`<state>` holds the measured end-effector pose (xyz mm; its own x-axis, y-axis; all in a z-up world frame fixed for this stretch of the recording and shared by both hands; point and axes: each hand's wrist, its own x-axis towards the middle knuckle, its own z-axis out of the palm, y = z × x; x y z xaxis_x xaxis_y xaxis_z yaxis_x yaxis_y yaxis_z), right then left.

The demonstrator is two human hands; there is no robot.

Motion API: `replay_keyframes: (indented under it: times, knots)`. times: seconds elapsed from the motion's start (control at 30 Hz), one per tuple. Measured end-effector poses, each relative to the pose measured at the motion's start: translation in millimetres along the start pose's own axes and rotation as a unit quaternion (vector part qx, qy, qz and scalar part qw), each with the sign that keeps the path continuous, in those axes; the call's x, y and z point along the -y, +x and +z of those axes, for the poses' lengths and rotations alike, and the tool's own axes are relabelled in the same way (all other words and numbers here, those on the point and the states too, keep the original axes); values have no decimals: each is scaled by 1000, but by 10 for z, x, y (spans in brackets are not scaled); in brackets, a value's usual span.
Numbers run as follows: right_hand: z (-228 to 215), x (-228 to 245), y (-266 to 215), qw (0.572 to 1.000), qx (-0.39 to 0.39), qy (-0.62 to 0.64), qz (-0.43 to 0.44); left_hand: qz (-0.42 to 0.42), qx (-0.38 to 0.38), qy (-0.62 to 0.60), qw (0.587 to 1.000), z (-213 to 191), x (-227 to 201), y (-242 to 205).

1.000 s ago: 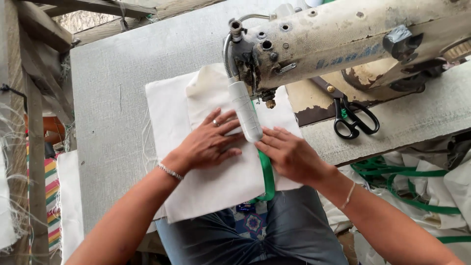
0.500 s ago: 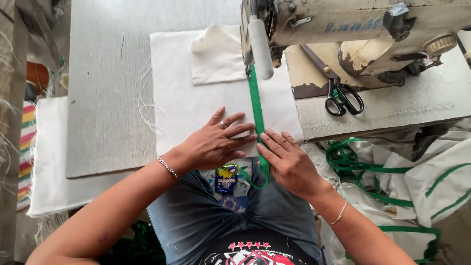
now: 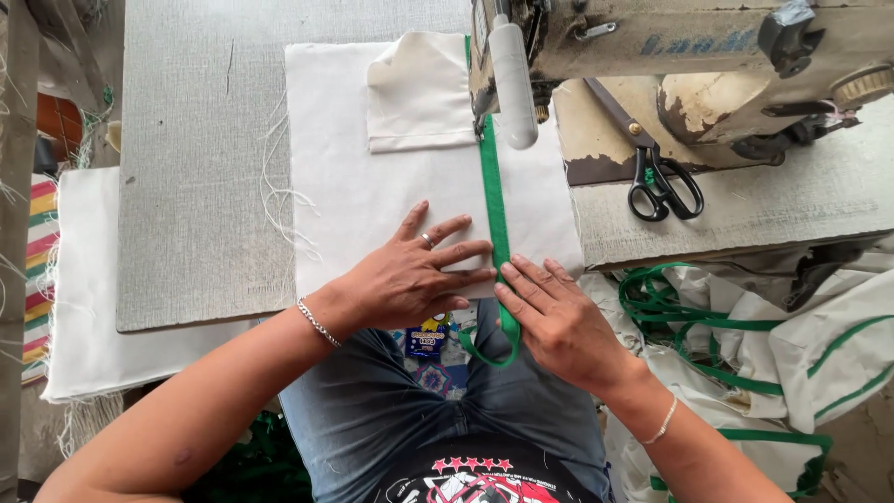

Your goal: Attaching green straps to white fabric bags using an industrial sewing machine and trimming threads with scissors.

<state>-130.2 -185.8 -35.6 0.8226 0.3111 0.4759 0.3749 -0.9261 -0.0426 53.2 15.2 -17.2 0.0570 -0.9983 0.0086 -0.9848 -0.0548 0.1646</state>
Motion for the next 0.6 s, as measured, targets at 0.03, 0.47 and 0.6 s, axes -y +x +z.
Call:
replay_keyframes:
  times: [0.03, 0.47, 0.6]
  knots:
    - [-6, -2, 9, 1000, 9, 0, 0, 1, 10, -2, 1000, -21, 5, -1]
    - [285, -676, 575, 1000, 6, 22, 20, -41, 83, 25, 995, -252, 754, 444]
    - [416, -898, 774, 999, -13, 28, 19, -39, 65, 46, 996, -279, 1050, 573]
